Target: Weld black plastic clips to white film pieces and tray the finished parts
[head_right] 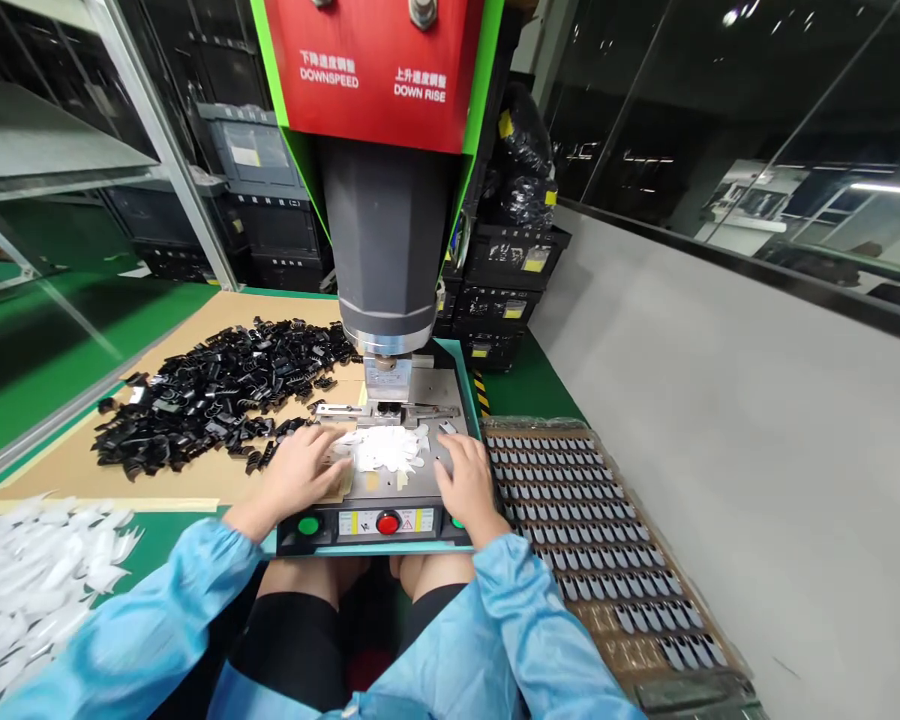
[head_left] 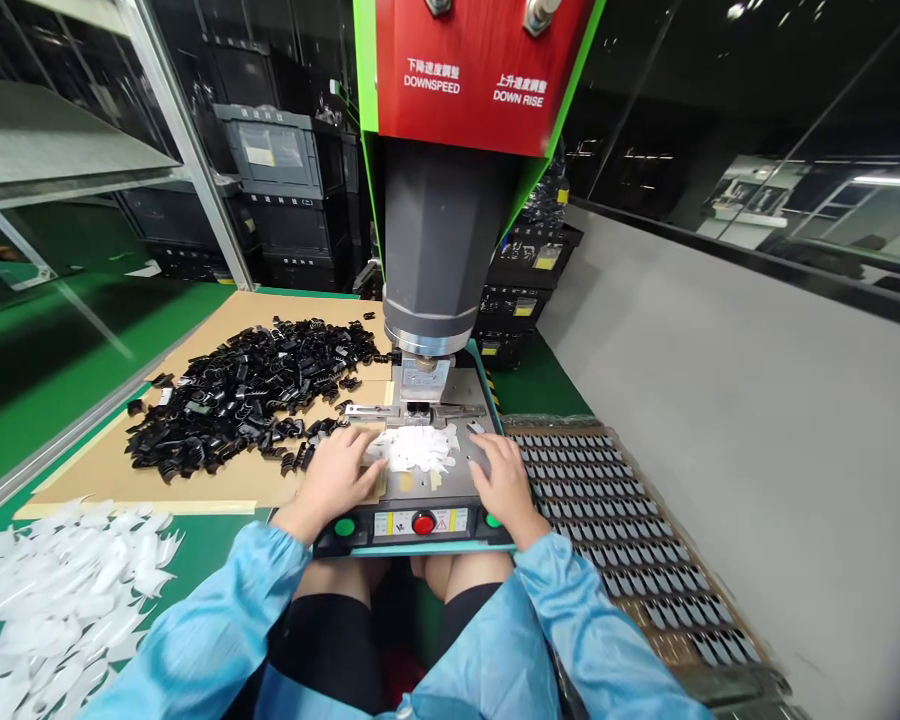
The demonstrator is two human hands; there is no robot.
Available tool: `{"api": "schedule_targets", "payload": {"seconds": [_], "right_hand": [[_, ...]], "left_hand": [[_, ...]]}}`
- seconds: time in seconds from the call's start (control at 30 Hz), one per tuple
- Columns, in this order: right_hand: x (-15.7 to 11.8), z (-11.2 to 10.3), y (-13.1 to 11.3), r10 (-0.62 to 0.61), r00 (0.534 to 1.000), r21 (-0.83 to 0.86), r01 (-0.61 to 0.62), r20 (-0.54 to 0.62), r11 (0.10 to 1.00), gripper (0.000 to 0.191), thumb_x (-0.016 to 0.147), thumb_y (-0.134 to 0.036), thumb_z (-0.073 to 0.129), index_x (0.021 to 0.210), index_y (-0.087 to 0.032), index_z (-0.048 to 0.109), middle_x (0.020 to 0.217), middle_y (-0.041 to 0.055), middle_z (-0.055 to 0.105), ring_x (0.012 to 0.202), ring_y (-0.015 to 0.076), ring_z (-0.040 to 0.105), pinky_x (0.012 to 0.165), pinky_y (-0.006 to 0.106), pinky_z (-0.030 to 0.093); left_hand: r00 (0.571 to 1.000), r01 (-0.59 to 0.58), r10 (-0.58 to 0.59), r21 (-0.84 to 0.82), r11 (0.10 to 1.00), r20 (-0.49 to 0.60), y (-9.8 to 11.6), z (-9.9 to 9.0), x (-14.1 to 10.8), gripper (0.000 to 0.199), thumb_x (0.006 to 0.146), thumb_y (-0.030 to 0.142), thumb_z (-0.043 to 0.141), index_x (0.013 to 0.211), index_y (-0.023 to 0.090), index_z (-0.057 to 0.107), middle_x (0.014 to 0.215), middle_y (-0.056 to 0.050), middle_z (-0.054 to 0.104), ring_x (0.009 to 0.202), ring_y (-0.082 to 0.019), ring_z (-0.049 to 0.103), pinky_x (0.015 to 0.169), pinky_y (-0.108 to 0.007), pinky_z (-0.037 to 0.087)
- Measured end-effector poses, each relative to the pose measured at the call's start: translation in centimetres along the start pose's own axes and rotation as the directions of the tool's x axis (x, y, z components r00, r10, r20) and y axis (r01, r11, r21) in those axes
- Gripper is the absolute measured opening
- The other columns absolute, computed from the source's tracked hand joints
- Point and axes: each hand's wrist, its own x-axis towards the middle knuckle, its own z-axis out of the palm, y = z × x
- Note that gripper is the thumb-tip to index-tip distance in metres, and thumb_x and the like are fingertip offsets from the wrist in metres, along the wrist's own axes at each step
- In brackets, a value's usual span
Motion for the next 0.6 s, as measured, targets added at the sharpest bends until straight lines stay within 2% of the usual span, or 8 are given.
{"api": "schedule_targets", "payload": {"seconds": [0.13,0.23,0.43,0.53,0.6], "right_hand": [[-6.0,-2.4,3.0,-0.010,0.995,-0.082,0.018,0.095,0.996,0.060,0.095,-0.030,0.063,0.154,-0.029,0.055,0.147,0.0111,0.062,0.140,0.0342,0.051,0.116,0.058,0.045],[-8.1,-2.4,4.2,0.000,0.986,-0.137,0.023,0.169,0.990,0.062,0.094,-0.030,0.064,0.155,-0.033,0.054,0.153,0.0089,0.060,0.145,0.0350,0.048,0.115,0.059,0.043],[-8.4,-1.6,5.4,-0.005,0.983,-0.158,0.034,0.184,0.987,0.056,0.097,-0.033,0.064,0.153,-0.035,0.056,0.155,0.0072,0.060,0.146,0.0365,0.048,0.115,0.059,0.039],[-8.4,-1.3,5.3,0.009,0.984,-0.160,0.020,0.176,0.987,0.056,0.098,-0.036,0.064,0.153,-0.035,0.056,0.155,0.0078,0.061,0.145,0.0375,0.048,0.115,0.060,0.039],[-8.4,-1.0,4.9,0.024,0.988,-0.156,0.000,0.152,0.988,0.053,0.098,-0.039,0.063,0.151,-0.033,0.058,0.153,0.0087,0.062,0.145,0.0376,0.048,0.115,0.061,0.039]], "left_hand": [[0.993,-0.028,0.029,-0.008,1.000,0.112,-1.3,-0.7,-7.1,0.045,0.097,0.042,0.067,0.141,0.034,0.062,0.137,-0.011,0.066,0.123,-0.037,0.060,0.101,-0.054,0.050],[0.988,-0.021,0.019,0.008,1.000,0.155,-1.4,-0.3,-9.2,0.046,0.096,0.029,0.066,0.142,0.034,0.061,0.137,-0.010,0.065,0.124,-0.036,0.060,0.104,-0.053,0.049],[0.985,0.001,-0.009,0.049,0.999,0.170,-1.1,-0.2,-8.9,0.046,0.094,0.026,0.070,0.139,0.031,0.061,0.136,-0.010,0.064,0.122,-0.035,0.059,0.100,-0.051,0.049],[0.990,-0.004,0.001,0.022,1.000,0.143,-1.9,-0.7,-7.9,0.036,0.098,0.038,0.068,0.133,0.029,0.064,0.129,-0.010,0.066,0.117,-0.033,0.061,0.098,-0.049,0.050],[0.997,0.043,-0.047,0.056,0.997,0.058,-2.9,-1.0,-6.5,0.030,0.103,0.046,0.061,0.125,0.027,0.067,0.122,-0.011,0.068,0.113,-0.033,0.062,0.095,-0.048,0.049]]}}
